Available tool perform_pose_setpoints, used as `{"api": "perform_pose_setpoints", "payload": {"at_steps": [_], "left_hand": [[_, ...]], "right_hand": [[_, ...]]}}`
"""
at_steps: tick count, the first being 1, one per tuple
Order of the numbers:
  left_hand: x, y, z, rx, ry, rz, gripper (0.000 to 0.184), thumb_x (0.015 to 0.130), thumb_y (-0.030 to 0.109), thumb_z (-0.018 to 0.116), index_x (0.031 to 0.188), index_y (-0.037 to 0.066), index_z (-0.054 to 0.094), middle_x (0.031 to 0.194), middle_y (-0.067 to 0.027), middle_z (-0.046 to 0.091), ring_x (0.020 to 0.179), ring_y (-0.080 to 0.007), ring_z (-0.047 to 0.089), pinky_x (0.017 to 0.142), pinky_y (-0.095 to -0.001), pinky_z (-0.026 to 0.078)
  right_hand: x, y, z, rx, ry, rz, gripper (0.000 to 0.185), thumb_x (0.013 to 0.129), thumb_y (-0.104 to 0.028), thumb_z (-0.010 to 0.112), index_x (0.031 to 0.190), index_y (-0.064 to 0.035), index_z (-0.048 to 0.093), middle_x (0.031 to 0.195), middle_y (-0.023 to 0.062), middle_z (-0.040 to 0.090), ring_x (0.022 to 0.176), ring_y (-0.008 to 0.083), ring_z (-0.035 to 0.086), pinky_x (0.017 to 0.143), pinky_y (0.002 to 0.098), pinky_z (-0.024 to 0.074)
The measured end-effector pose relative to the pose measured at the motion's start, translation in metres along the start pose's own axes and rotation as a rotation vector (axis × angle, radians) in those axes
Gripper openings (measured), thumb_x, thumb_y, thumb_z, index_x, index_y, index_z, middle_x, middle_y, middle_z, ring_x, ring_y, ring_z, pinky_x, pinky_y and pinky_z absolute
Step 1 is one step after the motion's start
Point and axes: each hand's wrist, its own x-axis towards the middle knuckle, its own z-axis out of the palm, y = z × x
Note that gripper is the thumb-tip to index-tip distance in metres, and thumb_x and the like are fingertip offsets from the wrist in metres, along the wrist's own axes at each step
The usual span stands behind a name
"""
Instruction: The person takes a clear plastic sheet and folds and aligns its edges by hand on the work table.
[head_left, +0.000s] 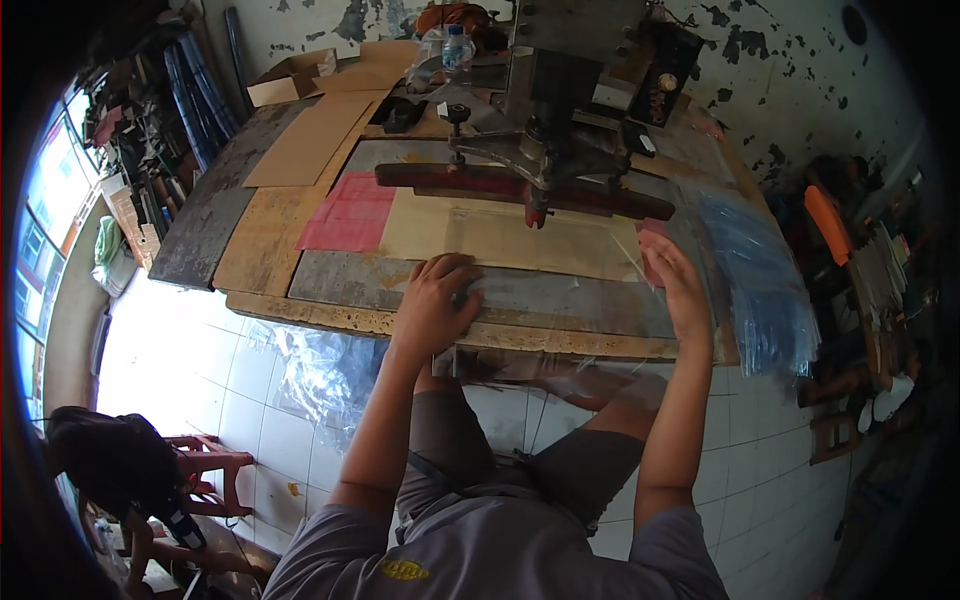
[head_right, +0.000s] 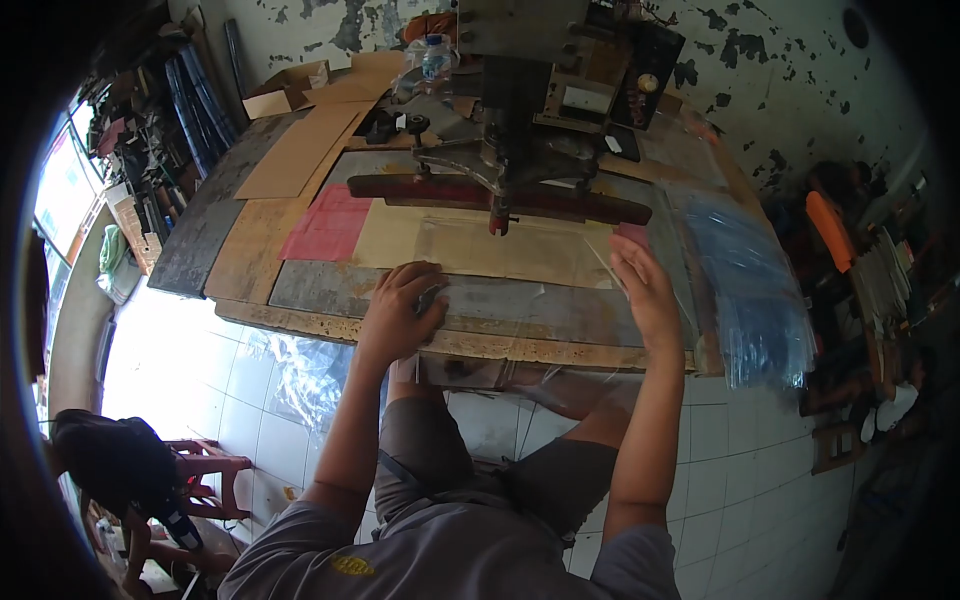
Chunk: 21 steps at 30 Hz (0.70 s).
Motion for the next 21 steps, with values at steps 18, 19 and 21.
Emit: {"api": "perform_pose_setpoints", "payload": {"at_steps": [18,19,21], "left_hand": [[-0.004,0.0,-0.011,-0.068,-0.014,-0.013,0.028,0.087,0.023,0.071,0.112,0.008,0.073,0.12,-0.0101,0.069,0.118,-0.0315,0.062,0.107,-0.0435,0.043],[-0.004,-0.002,-0.014,-0.077,-0.017,-0.018,0.03,0.087,0.023,0.072,0.113,0.008,0.073,0.121,-0.0104,0.069,0.118,-0.0318,0.062,0.107,-0.0437,0.043],[-0.004,-0.005,-0.017,-0.062,0.028,-0.07,0.033,0.088,0.027,0.073,0.115,0.008,0.072,0.124,-0.0117,0.067,0.12,-0.0328,0.06,0.106,-0.0449,0.043]], "right_hand": [[0.019,0.023,-0.001,-0.468,0.002,-0.125,0.028,0.1,-0.025,0.065,0.098,0.0029,0.071,0.072,-0.0002,0.057,0.067,0.0088,0.049,0.062,0.0301,0.0404],[0.011,0.022,-0.001,-0.477,0.022,-0.173,0.028,0.101,-0.025,0.065,0.098,0.0029,0.071,0.072,-0.0017,0.057,0.067,0.0076,0.048,0.061,0.0292,0.0399],[-0.011,0.006,-0.006,-0.399,0.012,-0.036,0.029,0.101,-0.025,0.065,0.098,0.0027,0.071,0.073,-0.0034,0.056,0.066,0.0067,0.046,0.061,0.0274,0.0382]]}}
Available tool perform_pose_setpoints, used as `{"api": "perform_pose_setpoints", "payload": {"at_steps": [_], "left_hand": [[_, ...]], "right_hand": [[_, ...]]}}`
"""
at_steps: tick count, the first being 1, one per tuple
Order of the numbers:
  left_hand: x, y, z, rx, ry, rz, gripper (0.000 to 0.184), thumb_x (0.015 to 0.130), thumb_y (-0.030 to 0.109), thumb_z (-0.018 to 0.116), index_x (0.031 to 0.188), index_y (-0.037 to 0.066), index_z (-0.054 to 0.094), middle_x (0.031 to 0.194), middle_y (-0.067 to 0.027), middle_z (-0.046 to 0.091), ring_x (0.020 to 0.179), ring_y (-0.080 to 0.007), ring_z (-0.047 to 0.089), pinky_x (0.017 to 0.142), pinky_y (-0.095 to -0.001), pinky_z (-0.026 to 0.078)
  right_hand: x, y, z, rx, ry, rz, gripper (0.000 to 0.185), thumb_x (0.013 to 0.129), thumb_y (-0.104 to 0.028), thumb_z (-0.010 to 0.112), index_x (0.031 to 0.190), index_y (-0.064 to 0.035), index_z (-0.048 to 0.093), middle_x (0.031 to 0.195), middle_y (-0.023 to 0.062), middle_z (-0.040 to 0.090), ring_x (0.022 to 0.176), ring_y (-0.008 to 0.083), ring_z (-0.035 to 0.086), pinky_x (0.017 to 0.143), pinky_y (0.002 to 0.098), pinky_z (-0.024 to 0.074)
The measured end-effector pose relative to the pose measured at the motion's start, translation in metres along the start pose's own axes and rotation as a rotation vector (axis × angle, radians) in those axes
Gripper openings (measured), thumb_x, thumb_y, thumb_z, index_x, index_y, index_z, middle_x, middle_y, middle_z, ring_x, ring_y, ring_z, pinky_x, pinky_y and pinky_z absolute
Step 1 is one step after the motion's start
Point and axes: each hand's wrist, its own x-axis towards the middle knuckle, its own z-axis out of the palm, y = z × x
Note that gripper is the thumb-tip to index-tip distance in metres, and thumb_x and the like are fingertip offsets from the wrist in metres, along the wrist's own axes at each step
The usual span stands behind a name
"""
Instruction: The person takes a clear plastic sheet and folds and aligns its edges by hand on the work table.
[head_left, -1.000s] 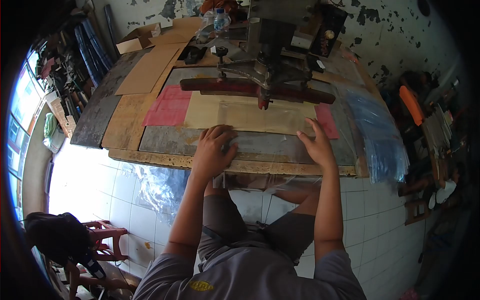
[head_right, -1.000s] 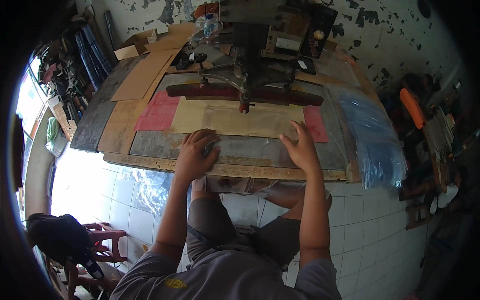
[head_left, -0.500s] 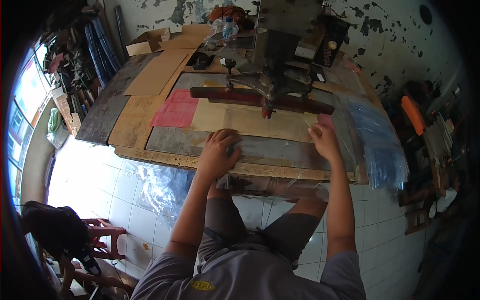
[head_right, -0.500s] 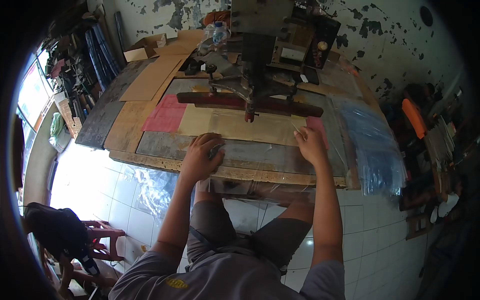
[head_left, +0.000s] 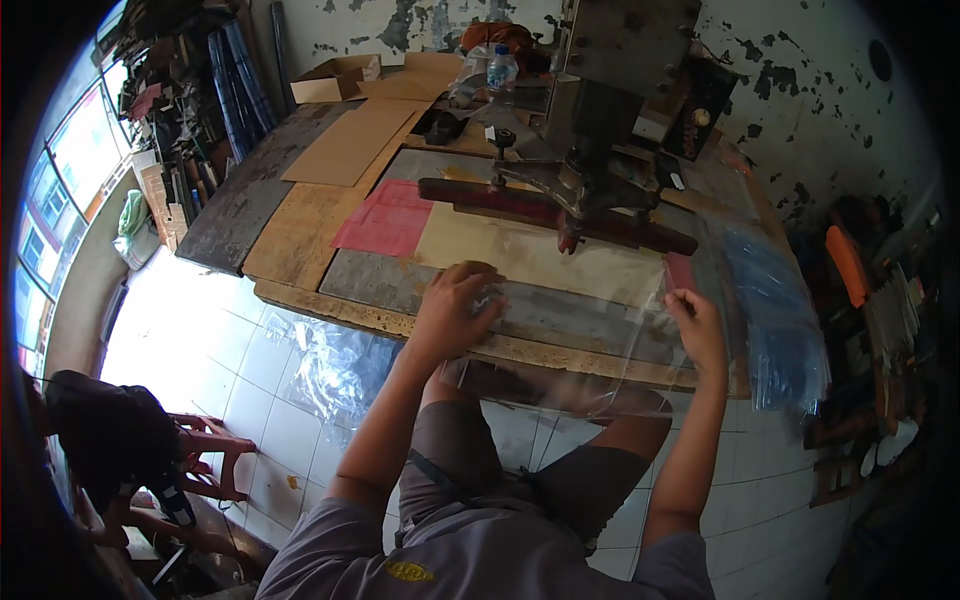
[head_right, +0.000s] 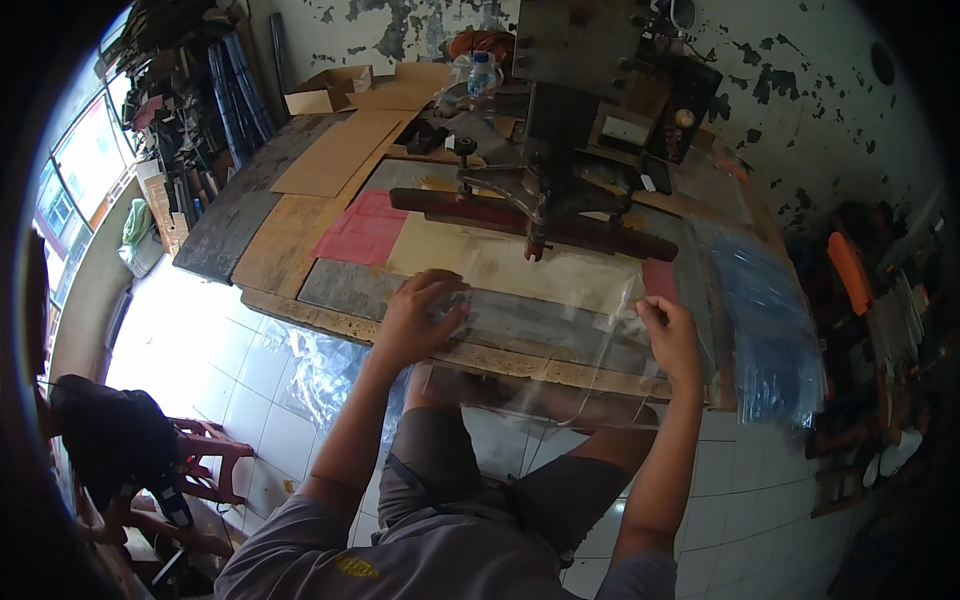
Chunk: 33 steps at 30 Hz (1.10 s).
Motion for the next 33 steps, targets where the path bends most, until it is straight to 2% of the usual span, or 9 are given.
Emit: {"api": "perform_pose_setpoints", "payload": {"at_steps": [6,9,10,15,18,21,22,26,33], "left_hand": [[0.004,-0.033,0.002,0.25,0.106,-0.092,0.055,0.091,0.049,0.071,0.123,0.005,0.068,0.14,-0.0163,0.058,0.137,-0.0375,0.048,0.118,-0.0503,0.029],[0.004,-0.031,-0.004,0.32,0.015,-0.042,0.052,0.09,0.046,0.073,0.123,0.006,0.068,0.139,-0.016,0.06,0.139,-0.0355,0.048,0.123,-0.0505,0.023],[0.003,-0.033,-0.006,0.256,-0.007,-0.041,0.052,0.09,0.045,0.073,0.123,0.006,0.067,0.137,-0.0155,0.062,0.138,-0.0346,0.049,0.123,-0.0507,0.022],[0.004,-0.024,-0.014,0.002,-0.11,-0.088,0.059,0.088,0.041,0.076,0.135,0.009,0.058,0.125,-0.0141,0.069,0.131,-0.0329,0.058,0.125,-0.0529,0.017],[0.003,-0.022,-0.011,0.016,-0.041,-0.022,0.073,0.087,0.035,0.079,0.147,0.009,0.047,0.119,-0.0159,0.071,0.12,-0.0302,0.066,0.119,-0.0502,0.031],[0.003,-0.008,-0.02,-0.459,-0.122,-0.319,0.079,0.088,0.023,0.079,0.154,0.009,0.039,0.112,-0.0171,0.073,0.112,-0.0238,0.07,0.106,-0.0433,0.047],[0.002,-0.015,-0.01,-0.614,-0.013,-0.282,0.079,0.091,0.011,0.076,0.158,0.007,0.034,0.102,-0.013,0.075,0.099,-0.0166,0.07,0.088,-0.0325,0.054],[-0.004,-0.037,-0.016,-0.79,0.134,-0.281,0.069,0.097,0.01,0.072,0.154,-0.002,0.036,0.091,-0.0066,0.072,0.08,-0.0114,0.068,0.075,-0.0273,0.055],[-0.008,-0.038,-0.013,-0.696,0.135,-0.324,0.044,0.1,0.01,0.067,0.14,-0.002,0.053,0.089,-0.0055,0.072,0.071,-0.0076,0.064,0.065,-0.0228,0.051]], "right_hand": [[-0.032,0.025,0.01,0.251,-0.13,-0.027,0.021,0.103,-0.021,0.063,0.101,-0.0012,0.07,0.084,-0.0038,0.058,0.069,0.0043,0.049,0.063,0.0217,0.0391],[-0.036,0.029,0.025,0.313,-0.094,-0.059,0.017,0.103,-0.017,0.063,0.101,-0.0006,0.069,0.089,-0.0021,0.058,0.071,0.0048,0.05,0.065,0.0217,0.0406],[-0.037,0.028,0.03,0.323,-0.06,-0.105,0.021,0.105,-0.023,0.062,0.101,-0.0029,0.067,0.086,-0.0023,0.056,0.07,0.0047,0.048,0.063,0.0211,0.0372],[-0.048,0.022,0.027,0.463,-0.025,-0.252,0.016,0.102,-0.014,0.063,0.101,0.001,0.069,0.093,0.0017,0.058,0.075,0.0077,0.053,0.068,0.0225,0.0422],[-0.05,0.02,0.021,0.503,-0.022,-0.381,0.015,0.102,-0.013,0.064,0.101,0.0012,0.069,0.094,0.0024,0.058,0.077,0.0087,0.055,0.069,0.0231,0.0429],[-0.05,0.022,0.022,0.54,-0.006,-0.358,0.014,0.101,-0.011,0.065,0.101,0.0017,0.069,0.095,0.0028,0.058,0.077,0.0091,0.056,0.07,0.0235,0.0435],[-0.048,0.022,0.024,0.554,-0.004,-0.329,0.013,0.101,-0.011,0.065,0.101,0.0019,0.068,0.095,0.0029,0.059,0.077,0.0091,0.056,0.07,0.0236,0.0437],[-0.04,0.011,0.043,0.473,0.095,-0.221,0.013,0.1,-0.011,0.067,0.101,0.0016,0.069,0.092,0.0013,0.061,0.073,0.0073,0.054,0.066,0.0228,0.0437],[-0.029,0.021,0.065,0.413,0.251,-0.135,0.015,0.099,-0.013,0.07,0.107,0.0,0.071,0.091,-0.0022,0.063,0.068,0.003,0.051,0.059,0.0202,0.0419]]}}
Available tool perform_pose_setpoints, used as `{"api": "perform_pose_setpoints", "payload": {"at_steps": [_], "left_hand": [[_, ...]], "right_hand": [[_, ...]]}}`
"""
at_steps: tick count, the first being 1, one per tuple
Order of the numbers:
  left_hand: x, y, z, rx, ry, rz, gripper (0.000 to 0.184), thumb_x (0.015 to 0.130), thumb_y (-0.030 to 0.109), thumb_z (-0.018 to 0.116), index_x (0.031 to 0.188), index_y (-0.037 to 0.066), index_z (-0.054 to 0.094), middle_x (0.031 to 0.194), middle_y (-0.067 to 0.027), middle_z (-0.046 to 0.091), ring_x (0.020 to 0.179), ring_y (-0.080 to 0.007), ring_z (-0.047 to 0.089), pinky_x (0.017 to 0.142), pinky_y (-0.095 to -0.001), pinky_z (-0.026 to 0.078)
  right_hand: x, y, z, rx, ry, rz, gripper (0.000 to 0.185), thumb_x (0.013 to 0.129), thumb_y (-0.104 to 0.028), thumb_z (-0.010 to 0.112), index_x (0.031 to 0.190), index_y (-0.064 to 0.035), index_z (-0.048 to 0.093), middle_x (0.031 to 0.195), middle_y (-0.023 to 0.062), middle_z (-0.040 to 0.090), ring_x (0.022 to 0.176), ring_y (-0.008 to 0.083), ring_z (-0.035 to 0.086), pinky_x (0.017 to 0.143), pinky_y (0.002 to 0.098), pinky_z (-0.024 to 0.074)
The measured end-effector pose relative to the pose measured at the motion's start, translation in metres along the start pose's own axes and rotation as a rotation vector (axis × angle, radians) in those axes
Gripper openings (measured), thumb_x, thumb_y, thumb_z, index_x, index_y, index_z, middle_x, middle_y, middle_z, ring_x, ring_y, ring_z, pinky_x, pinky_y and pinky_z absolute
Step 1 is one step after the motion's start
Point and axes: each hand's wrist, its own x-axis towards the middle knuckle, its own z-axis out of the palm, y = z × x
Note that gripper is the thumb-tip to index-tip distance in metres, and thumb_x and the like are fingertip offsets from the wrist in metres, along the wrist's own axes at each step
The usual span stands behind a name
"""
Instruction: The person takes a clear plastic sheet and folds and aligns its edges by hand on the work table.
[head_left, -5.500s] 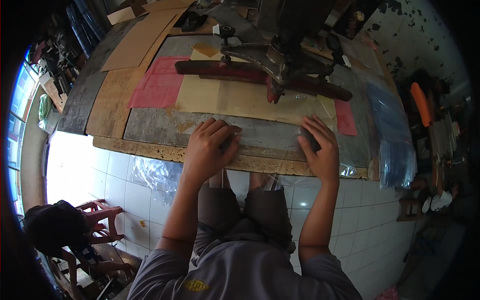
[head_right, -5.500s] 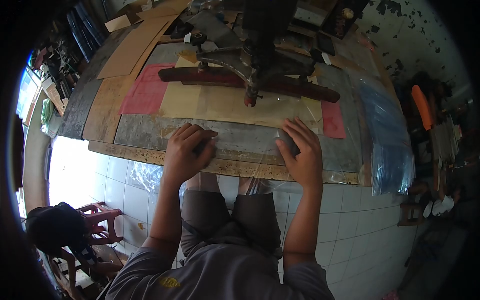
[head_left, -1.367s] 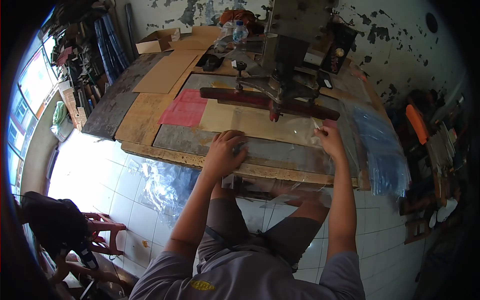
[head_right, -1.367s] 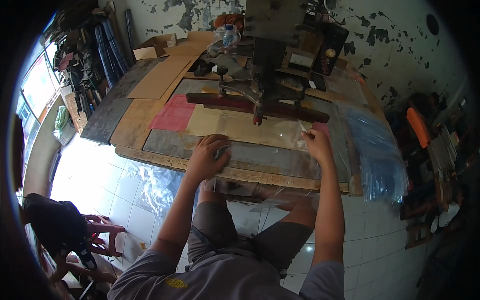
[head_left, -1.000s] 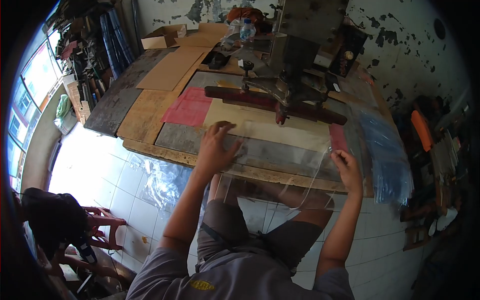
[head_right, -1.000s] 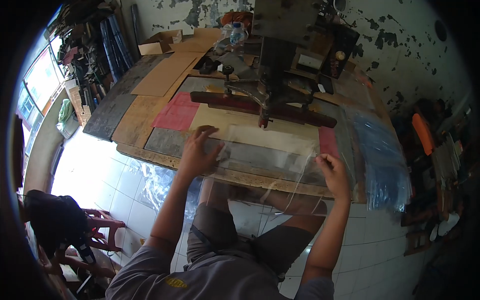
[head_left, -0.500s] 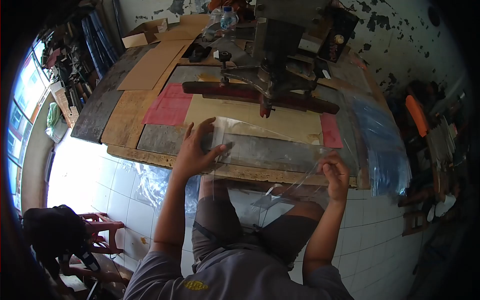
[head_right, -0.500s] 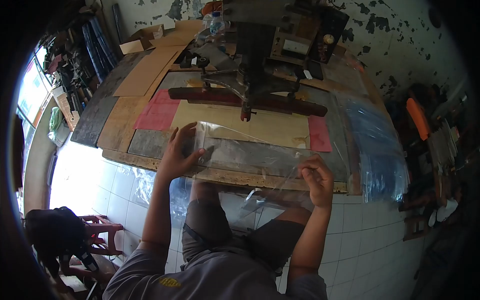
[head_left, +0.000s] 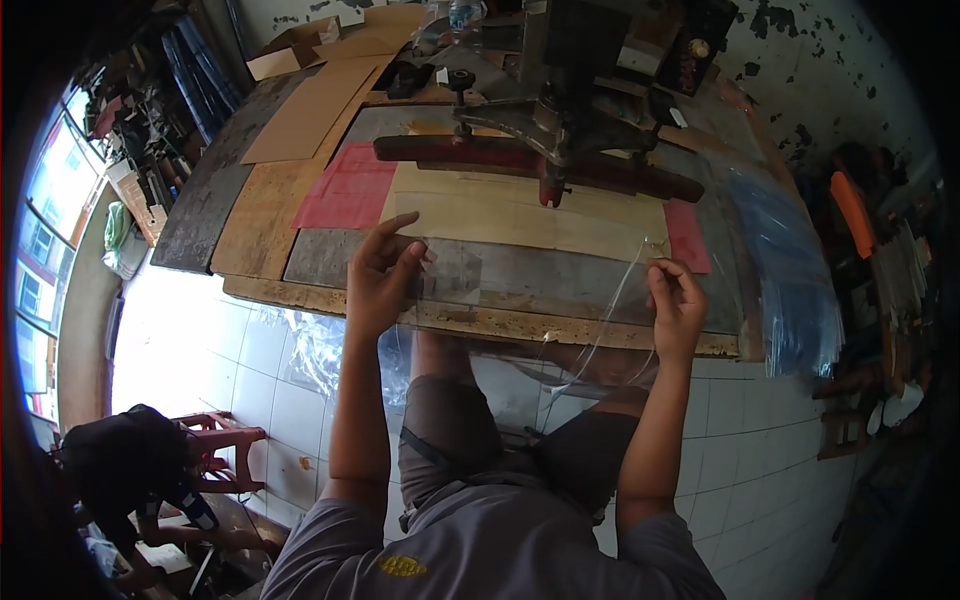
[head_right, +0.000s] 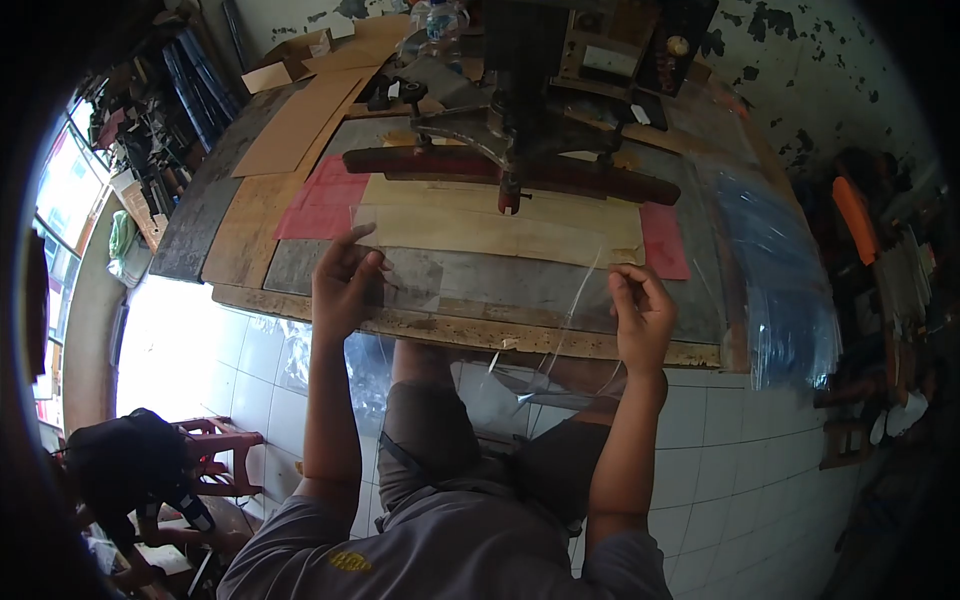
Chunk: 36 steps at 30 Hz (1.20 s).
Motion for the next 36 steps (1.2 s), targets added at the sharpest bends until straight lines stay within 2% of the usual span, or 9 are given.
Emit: {"api": "perform_pose_setpoints", "payload": {"at_steps": [14,17,30,34,36], "left_hand": [[0.002,0.0,0.002,-0.09,0.099,-0.087,0.035,0.103,0.014,0.064,0.133,-0.003,0.056,0.085,-0.005,0.073,0.06,-0.0035,0.059,0.054,-0.0179,0.044],[0.002,0.002,0.002,-0.071,0.119,-0.104,0.036,0.102,0.013,0.065,0.133,-0.003,0.058,0.084,-0.0063,0.074,0.061,-0.0042,0.058,0.056,-0.0203,0.045],[0.0,0.0,0.001,-0.06,0.121,-0.056,0.033,0.103,0.014,0.063,0.133,0.0,0.059,0.084,-0.0053,0.074,0.055,0.0008,0.048,0.047,-0.018,0.034],[-0.001,0.0,0.001,-0.044,0.124,-0.045,0.033,0.103,0.014,0.063,0.133,0.001,0.059,0.085,-0.005,0.075,0.055,0.0009,0.048,0.047,-0.0181,0.034],[-0.002,0.003,0.0,-0.043,0.114,-0.063,0.034,0.103,0.014,0.064,0.133,0.0,0.058,0.087,-0.0052,0.075,0.066,-0.0022,0.056,0.059,-0.0189,0.042]], "right_hand": [[-0.003,0.003,-0.001,-0.006,0.022,0.006,0.019,0.098,-0.013,0.072,0.111,-0.0006,0.07,0.09,-0.0019,0.062,0.07,0.0027,0.053,0.058,0.0193,0.0415],[-0.004,0.001,-0.003,-0.031,0.007,0.019,0.019,0.098,-0.012,0.072,0.113,-0.0006,0.07,0.09,-0.0016,0.062,0.071,0.003,0.053,0.059,0.0196,0.0423],[-0.005,-0.003,0.002,-0.107,0.027,0.074,0.021,0.098,-0.013,0.071,0.116,-0.0025,0.069,0.093,-0.0016,0.063,0.073,0.0024,0.053,0.059,0.0199,0.0439],[-0.004,-0.002,0.002,-0.125,0.027,0.084,0.021,0.099,-0.015,0.071,0.116,-0.0035,0.069,0.091,-0.0026,0.063,0.071,0.002,0.052,0.058,0.0194,0.0421],[-0.005,-0.002,0.002,-0.125,0.024,0.093,0.021,0.099,-0.015,0.07,0.116,-0.0037,0.069,0.09,-0.003,0.062,0.071,0.0018,0.051,0.058,0.0192,0.0409]]}}
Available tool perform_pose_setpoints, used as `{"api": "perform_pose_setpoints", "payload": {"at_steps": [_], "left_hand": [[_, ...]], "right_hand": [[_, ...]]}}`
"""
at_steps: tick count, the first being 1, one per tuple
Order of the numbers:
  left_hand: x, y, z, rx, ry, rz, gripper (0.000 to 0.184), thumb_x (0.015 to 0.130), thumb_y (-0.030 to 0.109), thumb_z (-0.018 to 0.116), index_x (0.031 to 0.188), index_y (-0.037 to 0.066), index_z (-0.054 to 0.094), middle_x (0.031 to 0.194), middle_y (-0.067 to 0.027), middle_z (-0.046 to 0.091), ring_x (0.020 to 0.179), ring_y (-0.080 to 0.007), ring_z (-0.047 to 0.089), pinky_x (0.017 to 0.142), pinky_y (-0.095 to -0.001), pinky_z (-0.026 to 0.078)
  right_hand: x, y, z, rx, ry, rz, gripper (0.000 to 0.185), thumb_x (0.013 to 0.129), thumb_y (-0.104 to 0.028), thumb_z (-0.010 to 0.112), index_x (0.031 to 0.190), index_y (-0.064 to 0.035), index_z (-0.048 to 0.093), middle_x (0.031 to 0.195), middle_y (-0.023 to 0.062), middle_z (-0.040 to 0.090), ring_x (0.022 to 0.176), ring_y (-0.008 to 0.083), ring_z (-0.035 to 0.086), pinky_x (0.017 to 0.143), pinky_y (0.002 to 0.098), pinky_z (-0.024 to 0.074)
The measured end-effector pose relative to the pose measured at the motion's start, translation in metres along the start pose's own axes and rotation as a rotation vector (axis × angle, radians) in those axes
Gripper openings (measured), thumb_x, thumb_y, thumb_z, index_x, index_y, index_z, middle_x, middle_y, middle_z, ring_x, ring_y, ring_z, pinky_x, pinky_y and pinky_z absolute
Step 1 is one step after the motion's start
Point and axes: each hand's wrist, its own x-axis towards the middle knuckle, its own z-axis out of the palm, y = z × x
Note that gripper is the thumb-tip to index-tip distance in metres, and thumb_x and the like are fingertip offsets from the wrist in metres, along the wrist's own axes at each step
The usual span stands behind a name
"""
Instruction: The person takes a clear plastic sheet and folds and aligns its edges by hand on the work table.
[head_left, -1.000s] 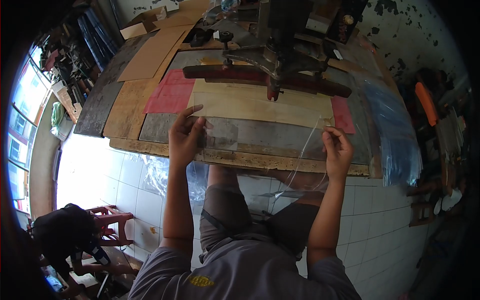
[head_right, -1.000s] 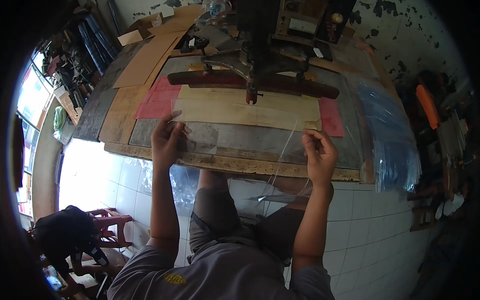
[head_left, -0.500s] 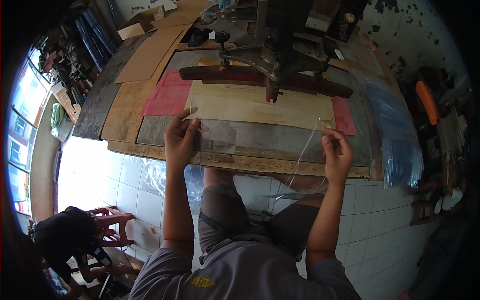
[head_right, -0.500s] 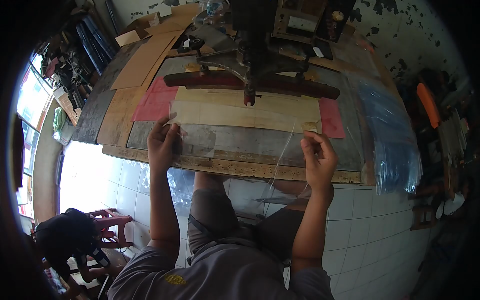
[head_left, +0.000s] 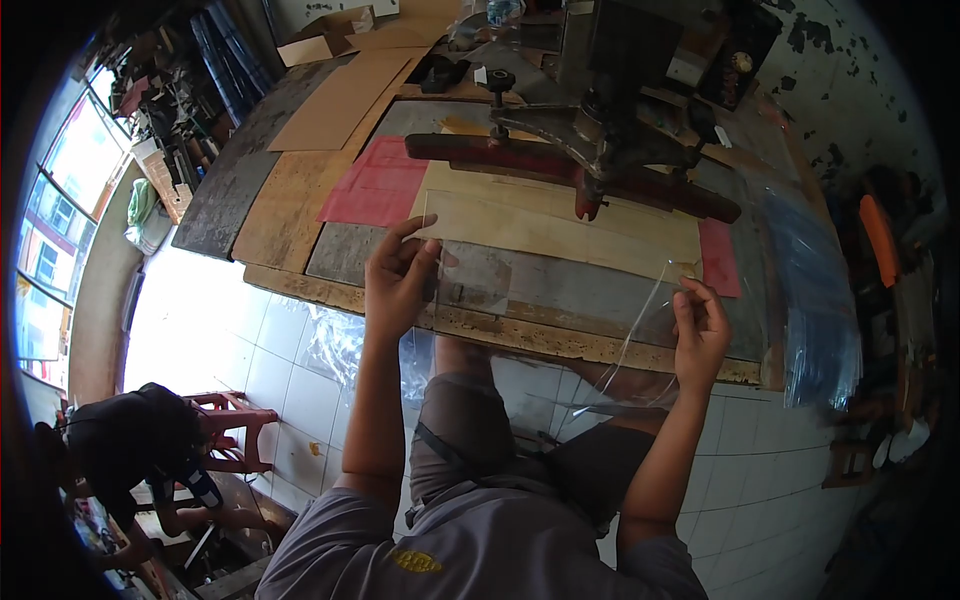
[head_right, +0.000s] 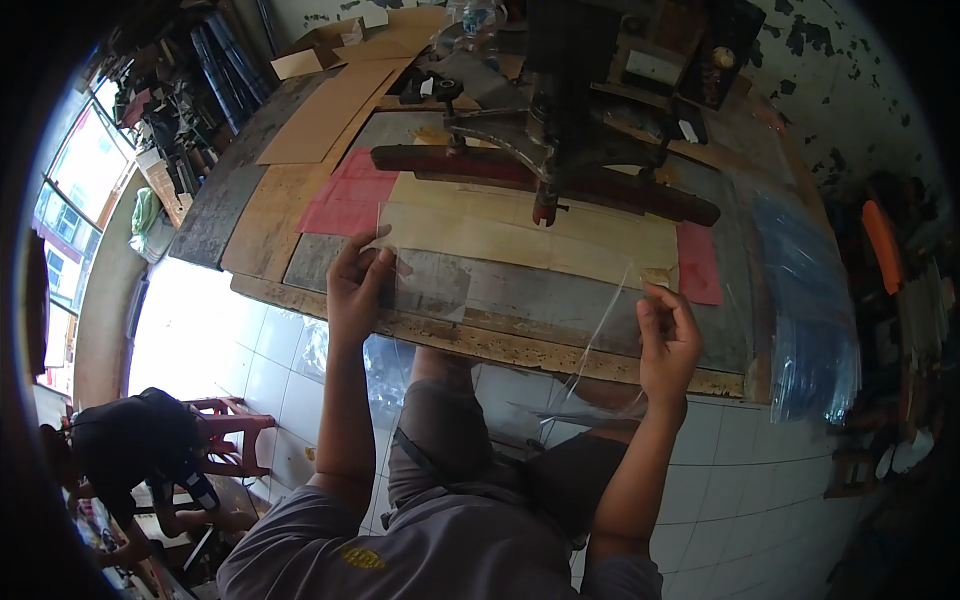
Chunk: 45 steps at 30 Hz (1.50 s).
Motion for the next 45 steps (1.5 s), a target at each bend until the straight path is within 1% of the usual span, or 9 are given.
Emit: {"api": "perform_pose_setpoints", "payload": {"at_steps": [4,7,10,13,19,22,25,34,45], "left_hand": [[0.001,-0.002,0.0,-0.027,-0.007,0.005,0.033,0.103,0.015,0.063,0.132,-0.001,0.059,0.09,-0.0063,0.075,0.076,-0.0056,0.063,0.069,-0.0211,0.049],[0.002,-0.003,-0.001,-0.055,-0.025,0.03,0.031,0.104,0.015,0.063,0.132,0.001,0.058,0.093,-0.0065,0.076,0.063,-0.0011,0.058,0.05,-0.0176,0.038],[0.001,-0.003,0.0,-0.047,-0.016,0.028,0.032,0.104,0.017,0.062,0.132,0.001,0.058,0.094,-0.0071,0.076,0.065,-0.0023,0.06,0.051,-0.0178,0.039],[0.0,0.003,0.0,-0.042,-0.006,-0.005,0.034,0.104,0.015,0.063,0.133,-0.001,0.058,0.093,-0.0072,0.075,0.082,-0.0076,0.067,0.076,-0.0228,0.052],[0.001,-0.004,-0.004,-0.041,-0.017,-0.001,0.034,0.104,0.015,0.063,0.133,-0.001,0.058,0.092,-0.0074,0.076,0.082,-0.0072,0.066,0.076,-0.0225,0.052],[0.001,-0.001,-0.004,-0.036,-0.016,-0.007,0.034,0.104,0.015,0.062,0.133,-0.001,0.058,0.092,-0.0077,0.076,0.082,-0.007,0.067,0.076,-0.0225,0.052],[0.001,-0.003,-0.001,-0.039,-0.003,0.027,0.031,0.104,0.014,0.061,0.133,0.001,0.058,0.093,-0.0077,0.076,0.07,-0.0026,0.062,0.057,-0.0176,0.042],[0.003,-0.001,-0.001,-0.089,-0.045,-0.012,0.016,0.103,0.013,0.062,0.107,-0.002,0.061,0.09,-0.0088,0.073,0.083,-0.0124,0.071,0.075,-0.0254,0.056],[0.003,-0.006,0.003,0.179,-0.088,-0.071,0.02,0.096,0.018,0.073,0.096,-0.002,0.069,0.08,-0.0013,0.072,0.076,-0.0035,0.06,0.071,-0.0232,0.049]], "right_hand": [[0.0,0.001,0.001,-0.028,-0.003,-0.002,0.021,0.1,-0.016,0.07,0.116,-0.0035,0.069,0.089,-0.0037,0.062,0.069,0.0015,0.049,0.058,0.0192,0.0387],[0.0,0.003,0.0,-0.051,-0.002,-0.014,0.021,0.1,-0.017,0.07,0.116,-0.0035,0.07,0.09,-0.0041,0.062,0.069,0.0012,0.049,0.057,0.0192,0.0379],[0.0,0.005,0.001,-0.052,0.002,-0.01,0.021,0.1,-0.017,0.07,0.116,-0.0035,0.07,0.09,-0.0041,0.063,0.069,0.001,0.048,0.057,0.0191,0.0374],[-0.001,0.004,0.002,-0.051,0.008,0.007,0.021,0.1,-0.017,0.07,0.116,-0.0034,0.07,0.089,-0.0042,0.063,0.068,0.0007,0.048,0.056,0.0189,0.0369],[0.0,0.005,0.0,-0.061,-0.006,0.003,0.021,0.1,-0.018,0.07,0.116,-0.0035,0.07,0.089,-0.0042,0.063,0.066,0.0003,0.047,0.055,0.0188,0.0364],[-0.001,0.007,0.002,-0.057,0.009,-0.015,0.025,0.101,-0.023,0.069,0.115,-0.0033,0.07,0.085,-0.0045,0.061,0.064,0.0009,0.045,0.055,0.0189,0.0345],[0.0,0.008,0.004,-0.061,0.02,-0.033,0.026,0.101,-0.026,0.069,0.115,-0.0034,0.07,0.083,-0.0049,0.06,0.063,0.0011,0.044,0.054,0.019,0.0333],[-0.001,0.009,-0.002,0.055,0.022,0.002,0.022,0.102,-0.025,0.067,0.106,-0.0039,0.068,0.083,-0.0046,0.058,0.063,0.0014,0.044,0.054,0.0198,0.0338],[0.028,0.016,-0.031,-0.061,-0.02,0.035,0.026,0.102,-0.029,0.068,0.103,-0.0029,0.068,0.079,-0.0049,0.057,0.063,0.0029,0.045,0.058,0.0204,0.0353]]}}
